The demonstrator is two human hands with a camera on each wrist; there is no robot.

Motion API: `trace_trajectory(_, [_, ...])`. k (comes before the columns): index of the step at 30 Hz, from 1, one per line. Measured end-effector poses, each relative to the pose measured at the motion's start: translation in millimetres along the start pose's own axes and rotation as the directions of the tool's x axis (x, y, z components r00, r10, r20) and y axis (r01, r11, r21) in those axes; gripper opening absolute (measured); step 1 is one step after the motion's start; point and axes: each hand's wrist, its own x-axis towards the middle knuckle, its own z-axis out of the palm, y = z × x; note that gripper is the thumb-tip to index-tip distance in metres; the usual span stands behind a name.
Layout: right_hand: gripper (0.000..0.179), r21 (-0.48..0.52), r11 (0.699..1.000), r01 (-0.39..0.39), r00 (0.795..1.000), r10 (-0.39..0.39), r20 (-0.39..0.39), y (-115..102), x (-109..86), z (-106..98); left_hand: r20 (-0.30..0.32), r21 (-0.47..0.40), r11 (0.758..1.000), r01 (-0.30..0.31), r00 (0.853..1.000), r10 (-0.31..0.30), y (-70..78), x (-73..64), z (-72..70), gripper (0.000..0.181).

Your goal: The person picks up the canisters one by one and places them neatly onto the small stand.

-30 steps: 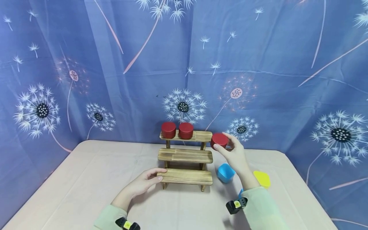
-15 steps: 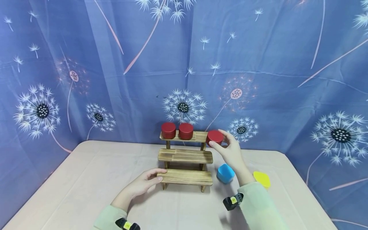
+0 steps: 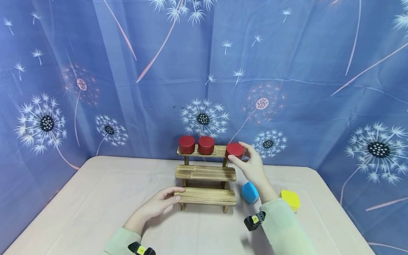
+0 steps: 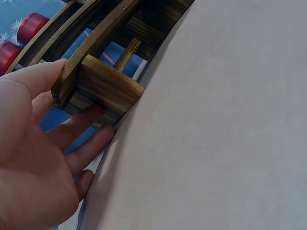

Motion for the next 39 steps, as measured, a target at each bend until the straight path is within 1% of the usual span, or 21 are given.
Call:
trace_trajectory(4, [0.067,0.003,1.0,0.006,1.0,-0.006,-0.01,1,2.9,3,-0.005,-0.001,1.0,0.007,1.0,-0.007,0.9,-0.2,-0.2,0.036])
trace_trajectory(11, [0.065,0.0,0.999,0.043,0.999,-0.043,-0.006,4,4.4,7,0.005,-0.023,1.0,-0.001,1.0,0.002,2.6,-1.1,0.1,0.038])
trace_trajectory(17, [0.063,0.005,1.0,0.021,1.0,-0.021,0.003,4,6.1,11,0.011,-0.051,0.999,0.018,1.0,-0.017,1.6,-0.6,0.1,0.037])
trace_trajectory(23, [0.061,-0.005,1.0,-0.005,1.0,0.005,0.028,6,8.5,14,0.014,-0.041,0.999,0.01,1.0,-0.01,-0.5,0.1,-0.7,0.037])
trace_trajectory(29, [0.059,-0.002,1.0,-0.022,0.999,0.022,0.028,10,10.8,18,0.014,-0.031,0.999,0.007,1.0,-0.007,-0.9,0.9,-0.9,0.037])
trace_trajectory(35, [0.061,-0.018,0.998,-0.055,0.998,0.055,0.029,11,11.1,23,0.012,-0.058,0.998,0.017,1.0,-0.016,0.0,0.2,-0.5,0.038])
trace_trajectory(39, [0.061,-0.021,0.998,-0.061,0.998,0.061,0.022,10,10.1,24,0.011,-0.061,0.998,0.011,1.0,-0.011,-1.4,0.2,-0.3,0.037])
